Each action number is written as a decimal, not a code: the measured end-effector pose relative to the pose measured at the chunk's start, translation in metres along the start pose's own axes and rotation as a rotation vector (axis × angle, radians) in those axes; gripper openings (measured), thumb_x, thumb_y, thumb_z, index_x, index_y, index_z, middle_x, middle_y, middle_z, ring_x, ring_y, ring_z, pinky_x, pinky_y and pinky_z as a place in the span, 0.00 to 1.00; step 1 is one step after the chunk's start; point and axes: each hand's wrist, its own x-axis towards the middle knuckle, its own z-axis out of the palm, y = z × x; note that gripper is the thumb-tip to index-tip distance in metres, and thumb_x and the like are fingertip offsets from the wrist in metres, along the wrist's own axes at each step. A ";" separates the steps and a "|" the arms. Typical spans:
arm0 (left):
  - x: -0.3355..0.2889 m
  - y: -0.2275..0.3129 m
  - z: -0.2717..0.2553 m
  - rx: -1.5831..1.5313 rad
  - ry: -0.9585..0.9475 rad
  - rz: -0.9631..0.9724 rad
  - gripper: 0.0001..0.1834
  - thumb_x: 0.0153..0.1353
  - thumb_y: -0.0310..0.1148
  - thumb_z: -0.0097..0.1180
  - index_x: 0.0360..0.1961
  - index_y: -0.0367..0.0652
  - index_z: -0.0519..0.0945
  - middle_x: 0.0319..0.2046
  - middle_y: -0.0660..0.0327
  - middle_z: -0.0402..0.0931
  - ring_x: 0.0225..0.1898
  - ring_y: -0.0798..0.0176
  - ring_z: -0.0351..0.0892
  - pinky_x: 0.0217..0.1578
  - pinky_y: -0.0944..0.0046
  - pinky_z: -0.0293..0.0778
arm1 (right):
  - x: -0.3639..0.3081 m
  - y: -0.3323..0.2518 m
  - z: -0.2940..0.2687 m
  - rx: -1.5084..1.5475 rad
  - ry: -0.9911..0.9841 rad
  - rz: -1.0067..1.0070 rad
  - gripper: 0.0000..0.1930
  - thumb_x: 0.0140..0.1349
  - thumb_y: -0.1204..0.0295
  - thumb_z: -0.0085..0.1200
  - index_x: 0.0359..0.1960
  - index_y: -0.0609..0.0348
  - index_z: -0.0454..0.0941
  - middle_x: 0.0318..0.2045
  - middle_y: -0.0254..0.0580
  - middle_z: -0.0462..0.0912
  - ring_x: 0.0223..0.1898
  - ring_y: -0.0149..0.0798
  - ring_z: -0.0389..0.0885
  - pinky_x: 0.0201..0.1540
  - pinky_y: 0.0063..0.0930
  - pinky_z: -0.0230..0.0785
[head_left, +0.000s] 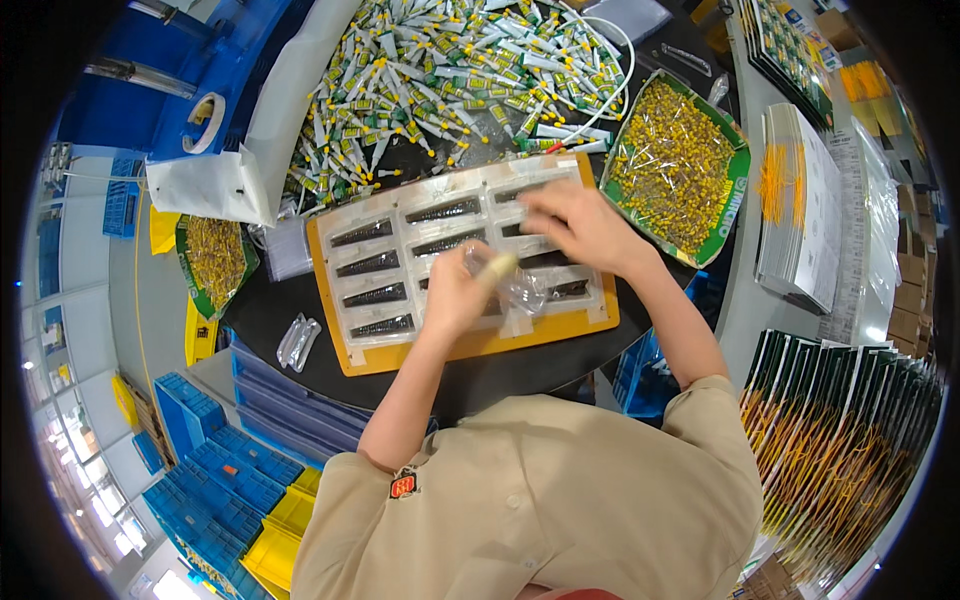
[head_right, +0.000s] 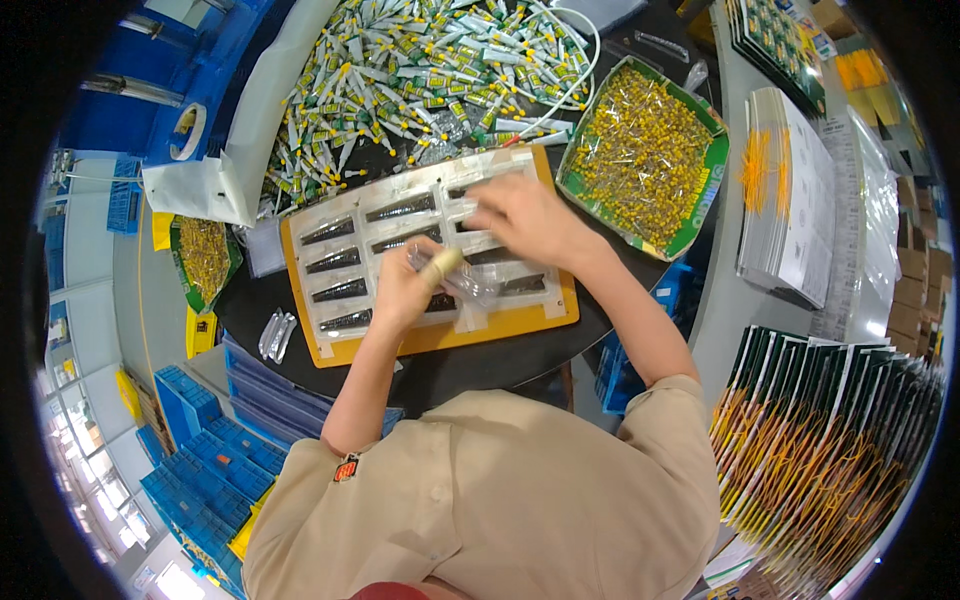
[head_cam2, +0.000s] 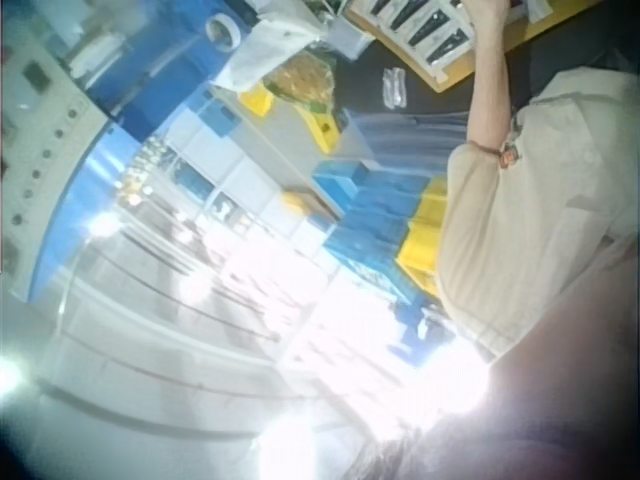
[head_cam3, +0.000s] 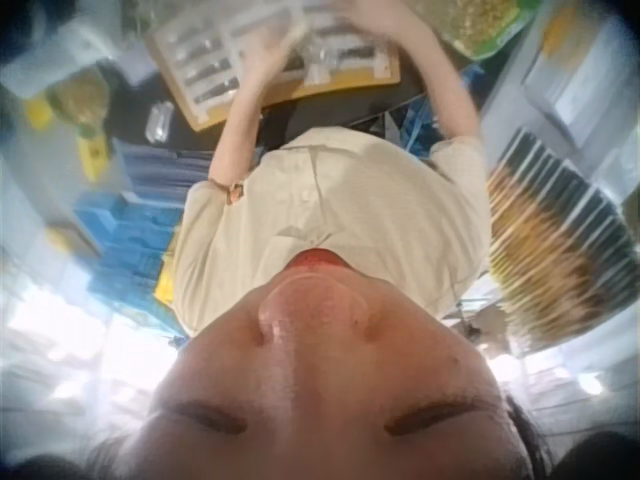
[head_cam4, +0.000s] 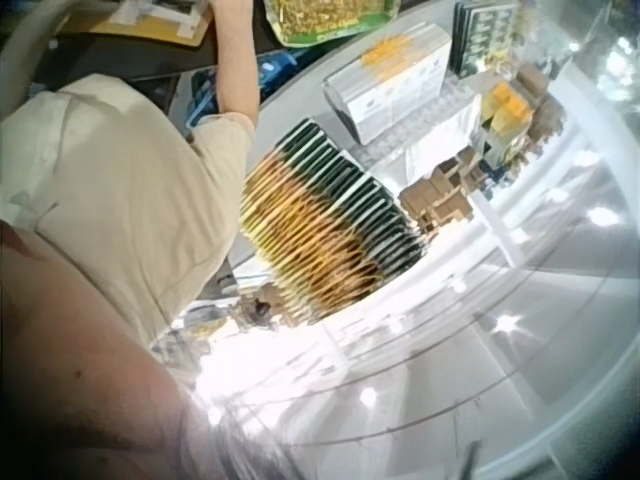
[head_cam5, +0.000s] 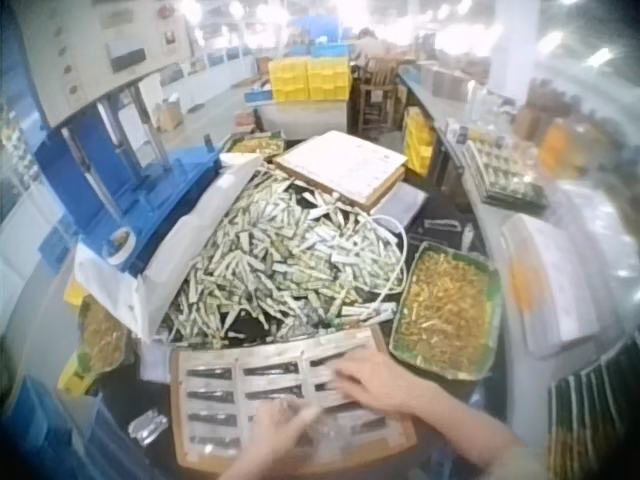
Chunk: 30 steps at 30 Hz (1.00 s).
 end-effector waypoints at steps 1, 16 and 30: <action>-0.001 0.001 -0.001 -0.020 0.040 -0.050 0.13 0.61 0.36 0.61 0.34 0.34 0.79 0.27 0.57 0.83 0.27 0.70 0.81 0.25 0.68 0.75 | -0.006 -0.003 0.002 0.156 -0.176 0.091 0.09 0.56 0.74 0.60 0.38 0.60 0.78 0.31 0.48 0.78 0.38 0.52 0.78 0.43 0.40 0.71; -0.047 -0.016 0.012 -0.101 -0.298 0.031 0.11 0.63 0.31 0.57 0.37 0.30 0.79 0.33 0.54 0.83 0.30 0.66 0.82 0.31 0.68 0.79 | -0.045 -0.035 0.008 -0.517 0.159 -0.057 0.08 0.54 0.77 0.54 0.36 0.57 0.73 0.26 0.44 0.72 0.34 0.48 0.73 0.39 0.38 0.67; -0.136 -0.008 -0.105 0.515 0.478 0.279 0.16 0.59 0.15 0.40 0.45 0.38 0.74 0.37 0.51 0.76 0.43 0.52 0.77 0.48 0.59 0.70 | -0.050 -0.032 0.002 -0.298 -0.078 -0.075 0.10 0.48 0.77 0.61 0.33 0.58 0.77 0.33 0.42 0.75 0.37 0.47 0.74 0.44 0.38 0.68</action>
